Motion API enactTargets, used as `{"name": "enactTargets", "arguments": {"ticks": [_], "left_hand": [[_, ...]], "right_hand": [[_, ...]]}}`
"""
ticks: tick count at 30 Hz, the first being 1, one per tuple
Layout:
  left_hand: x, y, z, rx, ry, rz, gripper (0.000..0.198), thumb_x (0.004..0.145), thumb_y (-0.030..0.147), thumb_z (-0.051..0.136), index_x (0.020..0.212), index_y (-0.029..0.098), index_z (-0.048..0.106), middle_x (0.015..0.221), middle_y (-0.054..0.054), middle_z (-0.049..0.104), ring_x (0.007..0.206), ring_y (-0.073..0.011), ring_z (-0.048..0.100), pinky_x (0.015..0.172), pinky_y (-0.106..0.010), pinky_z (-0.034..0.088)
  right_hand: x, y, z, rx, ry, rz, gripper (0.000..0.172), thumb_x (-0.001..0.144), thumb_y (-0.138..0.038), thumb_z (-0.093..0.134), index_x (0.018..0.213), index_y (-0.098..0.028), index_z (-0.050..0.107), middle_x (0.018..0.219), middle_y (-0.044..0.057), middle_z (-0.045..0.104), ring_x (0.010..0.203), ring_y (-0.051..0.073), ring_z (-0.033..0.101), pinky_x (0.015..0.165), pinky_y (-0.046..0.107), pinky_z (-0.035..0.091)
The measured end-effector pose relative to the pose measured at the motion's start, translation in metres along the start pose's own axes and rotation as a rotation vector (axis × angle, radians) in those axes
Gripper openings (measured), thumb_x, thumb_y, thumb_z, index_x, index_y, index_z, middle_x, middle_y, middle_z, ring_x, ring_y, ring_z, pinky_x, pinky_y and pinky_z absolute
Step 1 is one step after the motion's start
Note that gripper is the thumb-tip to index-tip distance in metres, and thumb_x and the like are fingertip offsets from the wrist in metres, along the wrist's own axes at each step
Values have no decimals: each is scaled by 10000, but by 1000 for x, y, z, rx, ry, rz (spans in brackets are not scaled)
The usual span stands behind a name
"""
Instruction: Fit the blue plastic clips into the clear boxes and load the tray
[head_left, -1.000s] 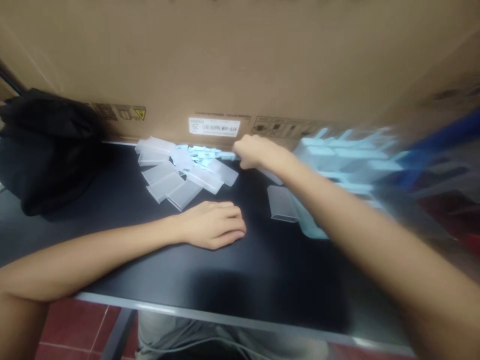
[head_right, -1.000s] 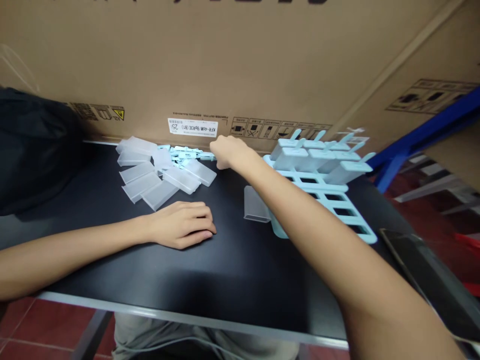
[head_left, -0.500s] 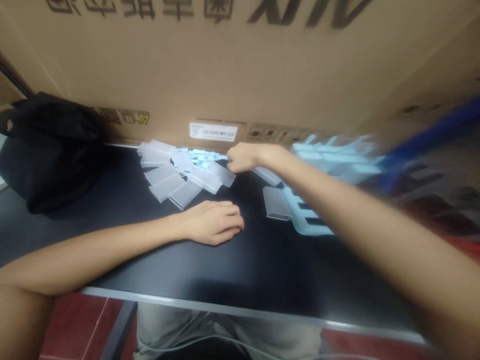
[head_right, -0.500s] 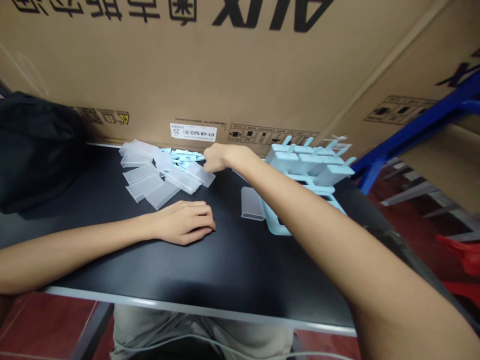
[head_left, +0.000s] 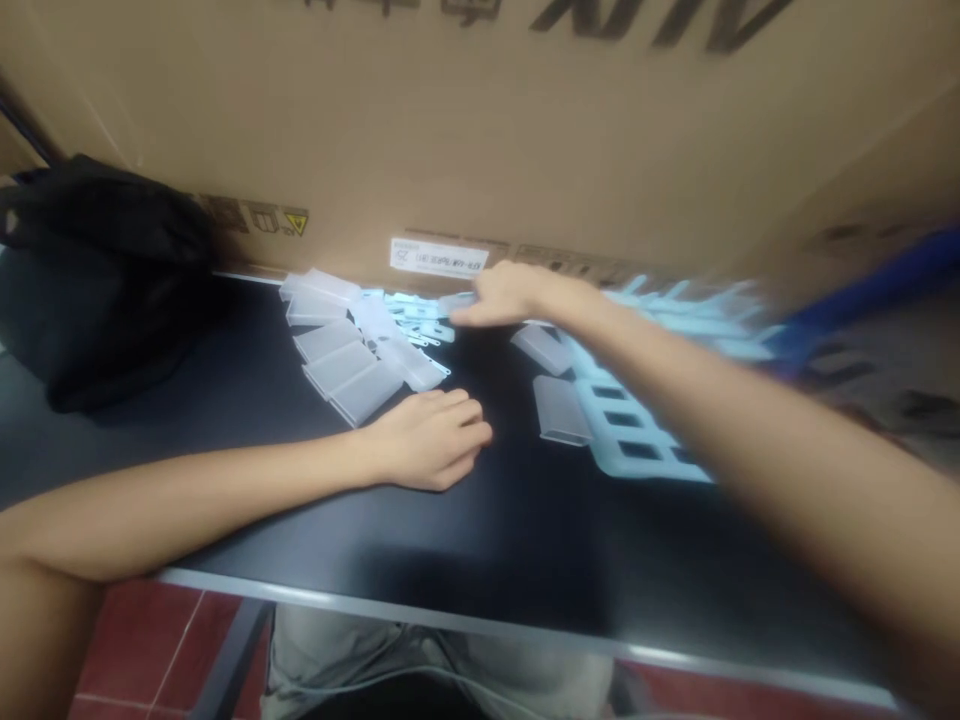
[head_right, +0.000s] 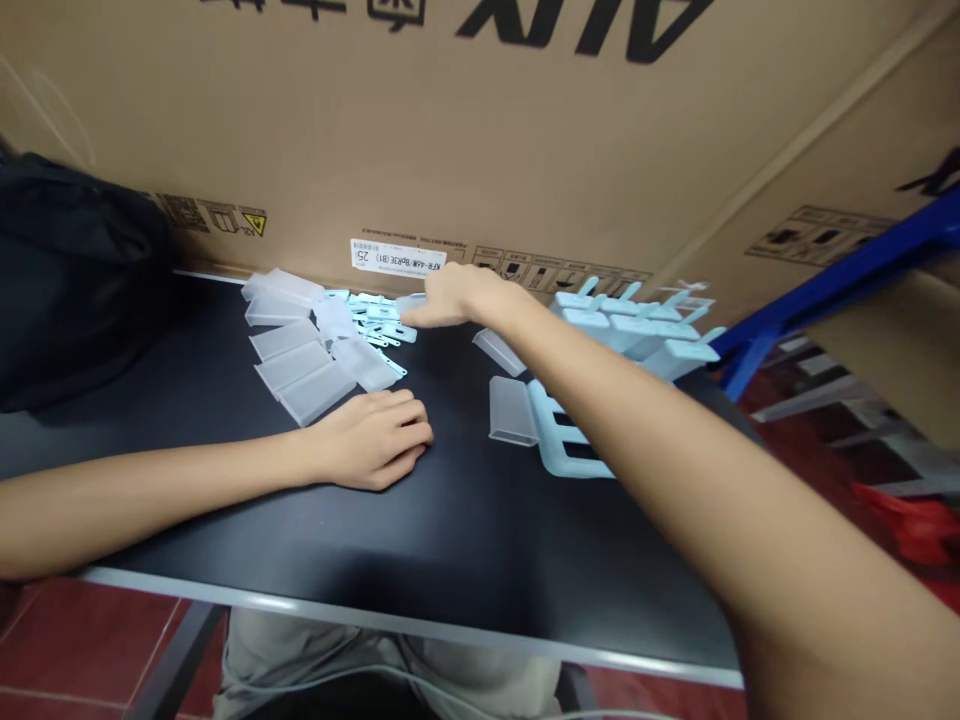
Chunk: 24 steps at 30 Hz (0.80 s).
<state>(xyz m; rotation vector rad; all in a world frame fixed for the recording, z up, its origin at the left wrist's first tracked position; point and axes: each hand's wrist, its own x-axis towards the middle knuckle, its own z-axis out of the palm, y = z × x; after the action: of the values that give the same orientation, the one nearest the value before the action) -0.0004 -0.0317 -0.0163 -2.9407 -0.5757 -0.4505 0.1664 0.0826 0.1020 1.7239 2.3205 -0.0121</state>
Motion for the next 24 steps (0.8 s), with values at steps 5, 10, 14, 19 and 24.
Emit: {"name": "enactTargets", "arguments": {"ticks": [5, 10, 14, 19, 24], "left_hand": [[0, 5, -1, 68, 36, -66, 227, 1029, 293, 486, 1052, 161, 669, 1063, -116, 672, 974, -258, 605, 829, -393, 489], [0, 7, -3, 89, 8, -48, 220, 1023, 293, 489, 1029, 160, 664, 1049, -115, 672, 957, -257, 605, 824, -395, 483], [1, 6, -3, 78, -11, -42, 212, 1013, 294, 504, 1033, 158, 666, 1052, -120, 671, 945, -255, 602, 807, -387, 481], [1, 5, -3, 58, -11, -52, 214, 1016, 286, 499, 1045, 158, 668, 1065, -125, 668, 948, -255, 598, 792, -383, 484], [1, 5, -2, 54, -13, -49, 220, 1020, 284, 493, 1061, 155, 666, 1080, -130, 666, 955, -256, 595, 787, -386, 485]], "right_hand": [[4, 10, -8, -62, 27, 59, 693, 916, -687, 566, 1296, -139, 754, 1311, 235, 721, 1159, 416, 695, 950, 501, 552], [25, 23, -9, -23, -3, 20, 650, 899, -689, 625, 1310, -200, 744, 1232, 160, 755, 1121, 379, 700, 936, 487, 543], [42, 29, -15, 6, -45, -160, 605, 878, -677, 694, 1256, -209, 756, 1119, 112, 769, 1077, 340, 692, 908, 456, 536], [42, 21, -18, 11, -1, -231, 609, 801, -624, 825, 1181, -153, 756, 1091, 148, 752, 1082, 340, 672, 877, 415, 509], [34, 13, -16, 10, -2, -251, 579, 844, -589, 807, 1141, -97, 733, 1085, 161, 745, 1010, 287, 669, 842, 371, 487]]}}
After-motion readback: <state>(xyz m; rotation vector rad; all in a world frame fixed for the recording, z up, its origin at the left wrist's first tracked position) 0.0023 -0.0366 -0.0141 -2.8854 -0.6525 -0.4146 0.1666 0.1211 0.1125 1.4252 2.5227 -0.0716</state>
